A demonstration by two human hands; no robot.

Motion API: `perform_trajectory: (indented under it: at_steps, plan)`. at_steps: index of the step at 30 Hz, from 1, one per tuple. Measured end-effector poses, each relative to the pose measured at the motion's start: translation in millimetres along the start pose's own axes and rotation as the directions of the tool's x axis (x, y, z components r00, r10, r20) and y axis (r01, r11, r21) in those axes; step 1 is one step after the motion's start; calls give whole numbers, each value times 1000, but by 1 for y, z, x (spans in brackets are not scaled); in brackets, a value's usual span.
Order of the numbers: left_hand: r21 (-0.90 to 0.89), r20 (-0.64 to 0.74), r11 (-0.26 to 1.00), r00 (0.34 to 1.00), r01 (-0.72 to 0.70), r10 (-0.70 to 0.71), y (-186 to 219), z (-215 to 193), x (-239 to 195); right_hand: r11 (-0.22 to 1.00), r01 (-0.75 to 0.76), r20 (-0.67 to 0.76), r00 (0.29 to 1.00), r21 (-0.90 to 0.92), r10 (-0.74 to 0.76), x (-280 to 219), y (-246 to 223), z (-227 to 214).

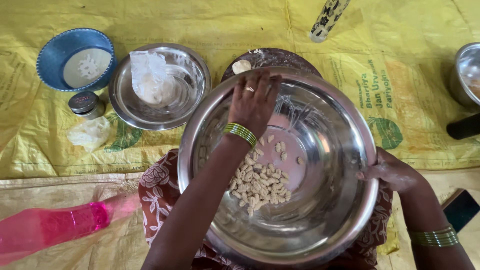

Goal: The person sits on a yellow tarp and uses a wooden ridged tool to press small dough balls into textured shapes on a round board. The shaped pieces are collected in a metal bowl. The person then kneads a larger dough ball and rolls it into a log shape.

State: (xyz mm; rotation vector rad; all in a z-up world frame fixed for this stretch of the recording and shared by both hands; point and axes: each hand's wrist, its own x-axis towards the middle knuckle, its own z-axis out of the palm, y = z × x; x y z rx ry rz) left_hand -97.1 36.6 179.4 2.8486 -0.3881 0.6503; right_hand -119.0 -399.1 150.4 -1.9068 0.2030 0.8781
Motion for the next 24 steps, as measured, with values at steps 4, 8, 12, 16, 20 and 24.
perform_trajectory:
  at_steps: [4, 8, 12, 16, 20, 24]
  plan:
    - [-32, 120, 999, 993, 7, -4, 13, 21, -28, 987, -160, -70, 985, -16, 158, 14, -13, 13]
    - [5, 265, 1000, 964, -2, 1, 7, 42, -49, 994, -5, -5, 1000, -114, 4, -5, -54, 36]
    - [-29, 272, 999, 962, 32, -23, 10, 50, -53, 768, -36, -283, 940, -640, -192, -26, -106, 68]
    - [-40, 226, 999, 974, 19, -10, 30, 55, -63, 526, 9, -227, 896, -850, -383, -39, -129, 90]
    - [-25, 228, 1000, 974, -6, 11, 31, 51, -66, 644, -65, -243, 951, -762, -192, -46, -134, 83]
    - [-71, 199, 997, 980, 19, -4, 32, 44, -58, 729, -63, -199, 974, -682, -103, -54, -125, 77]
